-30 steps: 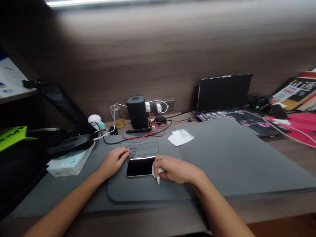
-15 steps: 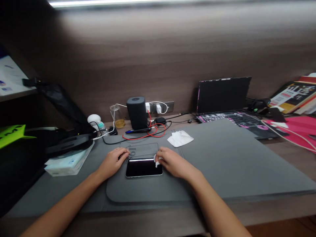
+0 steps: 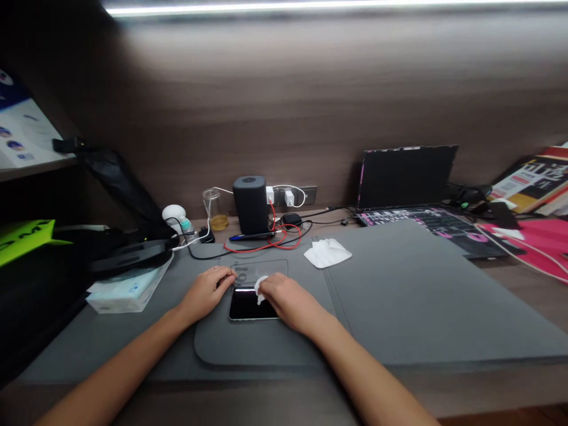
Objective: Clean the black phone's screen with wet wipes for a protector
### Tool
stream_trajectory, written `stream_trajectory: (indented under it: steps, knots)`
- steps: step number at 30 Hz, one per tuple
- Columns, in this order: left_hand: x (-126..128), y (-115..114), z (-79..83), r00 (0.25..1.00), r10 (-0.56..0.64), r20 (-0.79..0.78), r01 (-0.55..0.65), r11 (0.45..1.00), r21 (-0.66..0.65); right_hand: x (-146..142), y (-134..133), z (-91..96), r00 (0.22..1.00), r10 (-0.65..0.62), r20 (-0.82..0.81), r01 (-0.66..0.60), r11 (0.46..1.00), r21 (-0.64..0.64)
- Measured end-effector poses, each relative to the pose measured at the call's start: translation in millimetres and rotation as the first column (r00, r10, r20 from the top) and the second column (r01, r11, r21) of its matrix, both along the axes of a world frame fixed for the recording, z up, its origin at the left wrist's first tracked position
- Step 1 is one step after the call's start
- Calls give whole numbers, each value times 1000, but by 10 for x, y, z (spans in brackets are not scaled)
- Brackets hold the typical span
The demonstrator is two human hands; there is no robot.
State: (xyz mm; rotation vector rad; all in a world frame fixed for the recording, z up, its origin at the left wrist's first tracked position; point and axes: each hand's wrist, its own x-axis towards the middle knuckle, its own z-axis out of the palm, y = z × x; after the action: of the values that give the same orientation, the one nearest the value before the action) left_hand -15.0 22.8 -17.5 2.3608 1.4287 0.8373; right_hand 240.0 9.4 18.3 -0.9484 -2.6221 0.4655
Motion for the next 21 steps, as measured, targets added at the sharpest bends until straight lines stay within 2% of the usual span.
stream_trajectory:
  steps: [5,13,17,21]
  knots:
    - [9,1,-4,1000,0,-1,0,1000,22,-184,-89,-55,994,100,-35,-99,995,27]
    - [1,-5,-3,1000,5,11,-5,1000,8,-428,-202,-72,966,258,8,-258,963,76]
    - [-7,-9,-3,1000,-4,17,3,1000,18,-440,-184,-121,932,361,27,-362,930,71]
    - [-10,-12,-6,1000,-10,19,10,1000,20,-368,-160,-110,928,373,5,-373,927,28]
